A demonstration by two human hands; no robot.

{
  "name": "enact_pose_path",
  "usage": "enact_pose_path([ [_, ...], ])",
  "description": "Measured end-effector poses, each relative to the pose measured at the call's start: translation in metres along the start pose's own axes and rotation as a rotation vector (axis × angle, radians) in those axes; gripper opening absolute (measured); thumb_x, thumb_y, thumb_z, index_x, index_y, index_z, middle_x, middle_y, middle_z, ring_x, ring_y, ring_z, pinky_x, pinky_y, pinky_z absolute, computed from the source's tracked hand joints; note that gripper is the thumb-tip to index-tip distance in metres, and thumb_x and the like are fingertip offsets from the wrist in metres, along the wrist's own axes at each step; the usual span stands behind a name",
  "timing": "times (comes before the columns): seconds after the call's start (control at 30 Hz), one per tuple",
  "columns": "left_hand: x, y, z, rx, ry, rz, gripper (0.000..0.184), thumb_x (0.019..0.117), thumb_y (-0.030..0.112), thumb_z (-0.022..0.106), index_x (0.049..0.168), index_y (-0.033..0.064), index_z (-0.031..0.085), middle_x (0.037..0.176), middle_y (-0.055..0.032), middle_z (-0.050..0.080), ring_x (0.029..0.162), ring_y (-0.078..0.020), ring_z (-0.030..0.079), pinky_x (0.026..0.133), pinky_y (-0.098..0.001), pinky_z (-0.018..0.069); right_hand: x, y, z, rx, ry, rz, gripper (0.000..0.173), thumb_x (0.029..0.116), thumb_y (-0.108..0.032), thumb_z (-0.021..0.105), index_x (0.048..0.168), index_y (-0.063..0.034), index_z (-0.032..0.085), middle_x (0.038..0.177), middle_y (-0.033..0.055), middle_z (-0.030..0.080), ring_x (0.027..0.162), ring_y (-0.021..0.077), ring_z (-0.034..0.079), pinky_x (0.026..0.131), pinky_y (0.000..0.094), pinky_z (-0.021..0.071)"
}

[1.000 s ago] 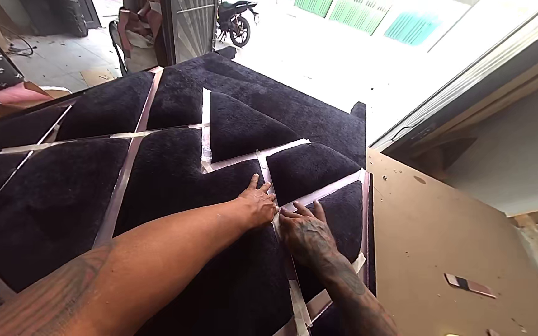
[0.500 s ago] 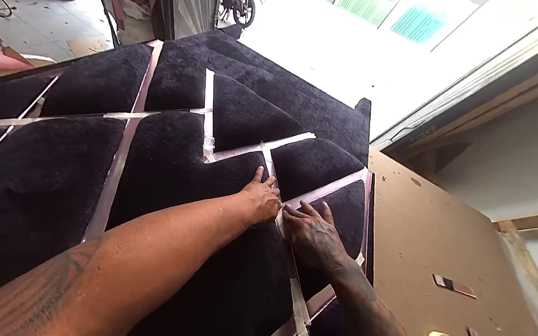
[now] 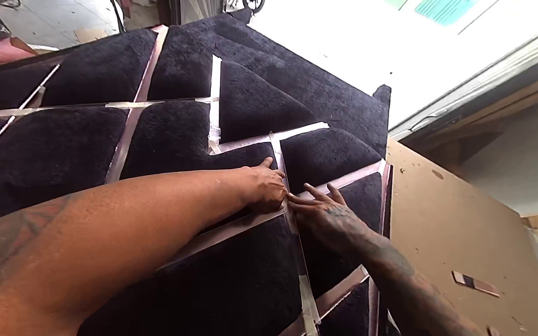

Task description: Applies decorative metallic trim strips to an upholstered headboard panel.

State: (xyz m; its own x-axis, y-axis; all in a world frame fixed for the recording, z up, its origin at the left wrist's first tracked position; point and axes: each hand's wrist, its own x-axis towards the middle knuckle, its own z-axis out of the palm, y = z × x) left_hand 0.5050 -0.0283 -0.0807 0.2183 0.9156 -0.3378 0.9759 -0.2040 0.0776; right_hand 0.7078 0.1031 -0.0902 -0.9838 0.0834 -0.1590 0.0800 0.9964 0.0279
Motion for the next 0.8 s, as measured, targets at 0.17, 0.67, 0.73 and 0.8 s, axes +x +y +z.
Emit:
enact_pose_path([
  [0.17,-0.001,0.002,0.002,-0.02,-0.008,-0.012,0.049,0.1074,0.047,0.034,0.128,0.0224,0.071,0.152,0.0063,0.056,0.156,-0.03,0.028,0.119,-0.0746,0.0131,-0.006,-0.003,0.01,-0.031,0.139,-0.006,0.041,0.1052,-0.035,0.042,0.134,-0.0313,0.07,0.15,-0.0147,0.057,0.151,0.0259,0.039,0.121,0.0705,0.0184],
  [0.67,-0.009,0.005,0.003,-0.141,0.062,-0.064,0.047,0.1085,0.044,0.039,0.133,0.0165,0.067,0.159,0.0062,0.048,0.159,-0.0267,0.018,0.122,-0.0717,0.0049,0.0,-0.012,0.02,0.022,0.189,-0.003,0.049,0.1071,-0.046,0.032,0.142,-0.0332,0.064,0.154,-0.0142,0.052,0.154,0.025,0.032,0.123,0.0679,0.0171],
  [0.73,-0.012,-0.001,0.02,-0.172,0.233,-0.012,0.029,0.1016,0.034,0.057,0.119,0.0197,0.075,0.151,0.0056,0.056,0.156,-0.0246,0.027,0.124,-0.069,0.0089,-0.004,-0.017,0.042,0.036,0.211,0.04,0.053,0.1083,-0.05,0.025,0.144,-0.037,0.061,0.155,-0.0172,0.051,0.151,0.019,0.039,0.123,0.0667,0.0184],
  [0.8,-0.024,-0.012,0.035,-0.229,0.474,-0.109,0.025,0.0933,0.031,0.068,0.113,0.0159,0.076,0.143,-0.0028,0.063,0.149,-0.0253,0.04,0.125,-0.0574,0.0231,-0.003,-0.016,0.047,0.054,0.182,0.055,0.055,0.1078,-0.052,0.022,0.145,-0.0378,0.06,0.155,-0.0186,0.05,0.15,0.0171,0.04,0.123,0.0667,0.0182],
])
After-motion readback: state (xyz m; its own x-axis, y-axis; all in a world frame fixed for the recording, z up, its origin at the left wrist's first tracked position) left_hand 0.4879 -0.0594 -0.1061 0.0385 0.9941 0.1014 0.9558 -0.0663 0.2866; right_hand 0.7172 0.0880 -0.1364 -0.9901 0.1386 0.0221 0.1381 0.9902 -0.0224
